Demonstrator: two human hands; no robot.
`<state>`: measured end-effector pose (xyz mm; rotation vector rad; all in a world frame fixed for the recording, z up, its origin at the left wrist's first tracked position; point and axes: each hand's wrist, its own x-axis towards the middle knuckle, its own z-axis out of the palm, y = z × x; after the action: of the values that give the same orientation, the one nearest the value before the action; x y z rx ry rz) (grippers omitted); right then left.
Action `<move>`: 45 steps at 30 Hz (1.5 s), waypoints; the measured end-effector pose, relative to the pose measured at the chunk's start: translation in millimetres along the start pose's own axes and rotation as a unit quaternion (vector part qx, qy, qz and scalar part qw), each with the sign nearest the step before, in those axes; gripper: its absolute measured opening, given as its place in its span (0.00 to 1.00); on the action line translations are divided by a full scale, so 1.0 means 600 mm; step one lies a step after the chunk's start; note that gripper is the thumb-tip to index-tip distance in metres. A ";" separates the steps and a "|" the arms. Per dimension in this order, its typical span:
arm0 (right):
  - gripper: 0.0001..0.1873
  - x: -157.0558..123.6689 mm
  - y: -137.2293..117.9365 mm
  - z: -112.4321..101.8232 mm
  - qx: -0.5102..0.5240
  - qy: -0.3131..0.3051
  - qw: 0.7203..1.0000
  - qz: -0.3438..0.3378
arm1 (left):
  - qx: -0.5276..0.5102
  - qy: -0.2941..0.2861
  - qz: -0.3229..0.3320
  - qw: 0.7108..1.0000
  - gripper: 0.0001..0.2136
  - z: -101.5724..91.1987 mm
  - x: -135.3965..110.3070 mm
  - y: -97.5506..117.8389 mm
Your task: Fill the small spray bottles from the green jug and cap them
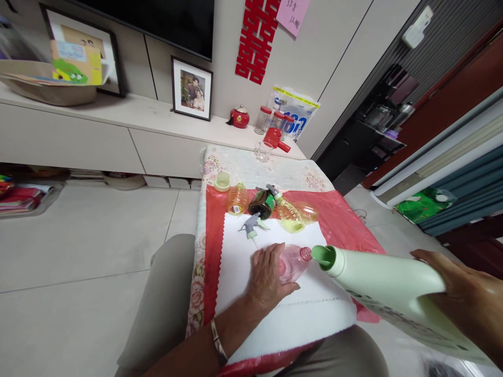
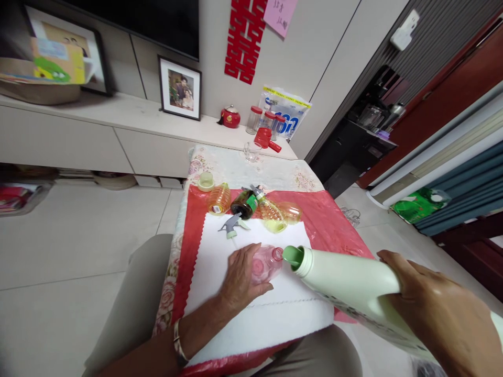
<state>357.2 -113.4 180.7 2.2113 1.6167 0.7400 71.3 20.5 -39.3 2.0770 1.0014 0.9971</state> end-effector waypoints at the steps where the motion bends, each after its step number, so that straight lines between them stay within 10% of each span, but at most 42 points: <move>1: 0.24 0.000 0.000 0.000 0.001 0.002 1.000 -0.003 | 0.000 0.000 0.000 1.000 0.52 0.000 0.000 0.000; 45: 0.23 0.000 -0.008 -0.014 0.000 -0.021 1.000 0.014 | 0.005 -0.001 0.002 1.000 0.51 -0.002 0.000 0.001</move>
<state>348.7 -112.3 185.5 2.2375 1.5689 0.6972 70.5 20.5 -38.5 2.0885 1.0038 0.9923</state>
